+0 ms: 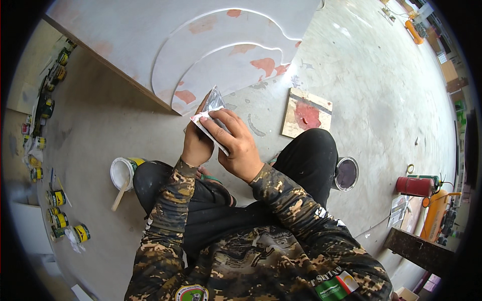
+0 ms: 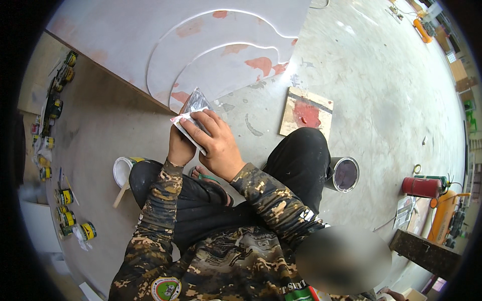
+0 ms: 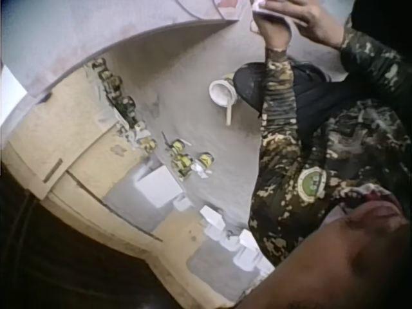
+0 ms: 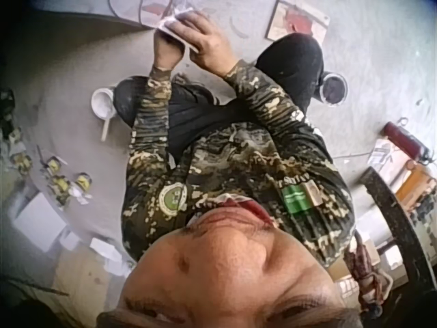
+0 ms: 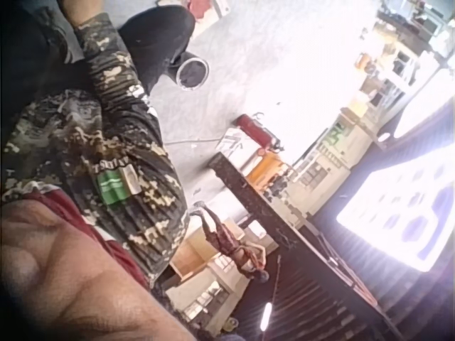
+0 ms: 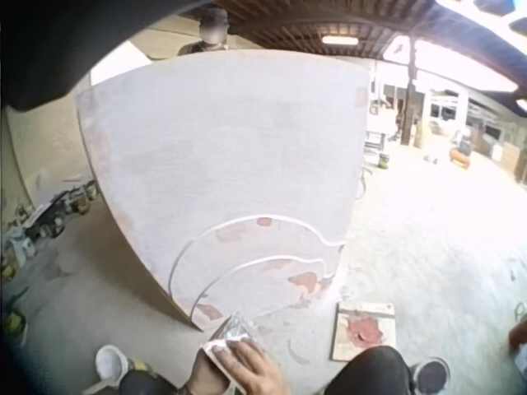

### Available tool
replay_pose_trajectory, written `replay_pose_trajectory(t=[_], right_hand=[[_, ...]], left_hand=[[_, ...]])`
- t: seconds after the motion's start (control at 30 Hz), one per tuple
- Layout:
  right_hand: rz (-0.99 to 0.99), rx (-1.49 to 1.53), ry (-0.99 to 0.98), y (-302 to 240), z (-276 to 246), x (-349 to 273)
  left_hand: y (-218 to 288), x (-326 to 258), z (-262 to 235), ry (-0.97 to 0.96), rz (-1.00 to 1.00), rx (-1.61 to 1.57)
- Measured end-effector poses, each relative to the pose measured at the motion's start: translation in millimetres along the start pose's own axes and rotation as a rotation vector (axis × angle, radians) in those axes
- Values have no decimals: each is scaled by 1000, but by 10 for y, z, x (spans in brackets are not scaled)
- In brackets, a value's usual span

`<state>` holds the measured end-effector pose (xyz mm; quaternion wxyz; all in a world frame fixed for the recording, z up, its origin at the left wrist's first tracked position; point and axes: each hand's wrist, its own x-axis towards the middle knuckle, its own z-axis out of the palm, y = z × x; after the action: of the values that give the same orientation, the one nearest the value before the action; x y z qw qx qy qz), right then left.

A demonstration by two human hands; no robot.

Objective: Applying red wood filler to a white curved surface using metal spatulas.

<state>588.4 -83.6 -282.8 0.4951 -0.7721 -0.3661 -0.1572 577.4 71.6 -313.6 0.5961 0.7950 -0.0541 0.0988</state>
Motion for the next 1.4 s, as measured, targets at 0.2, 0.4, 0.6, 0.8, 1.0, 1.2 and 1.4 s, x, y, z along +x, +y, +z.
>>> replay_pose_trajectory(t=[0.2,0.4,0.6,0.8,1.0,1.2,1.4], right_hand=[[97,-52,124,211,51,1],[185,-5,123,315,-100,79],[46,-41,122,175,-116,48],[-2,-105,122,108,-77,44],[31,-36,119,129,-133,69],[30,-41,147,188,-118,48],[96,-24,141,261,-133,34]], left_hand=[[69,-6,143,28,-47,-141],[123,23,143,6,-77,-228],[79,34,151,-2,-50,-493],[62,26,125,-22,61,-68],[59,-8,100,-14,-12,-121],[67,46,89,-52,68,-19],[67,24,44,-63,-58,-39]])
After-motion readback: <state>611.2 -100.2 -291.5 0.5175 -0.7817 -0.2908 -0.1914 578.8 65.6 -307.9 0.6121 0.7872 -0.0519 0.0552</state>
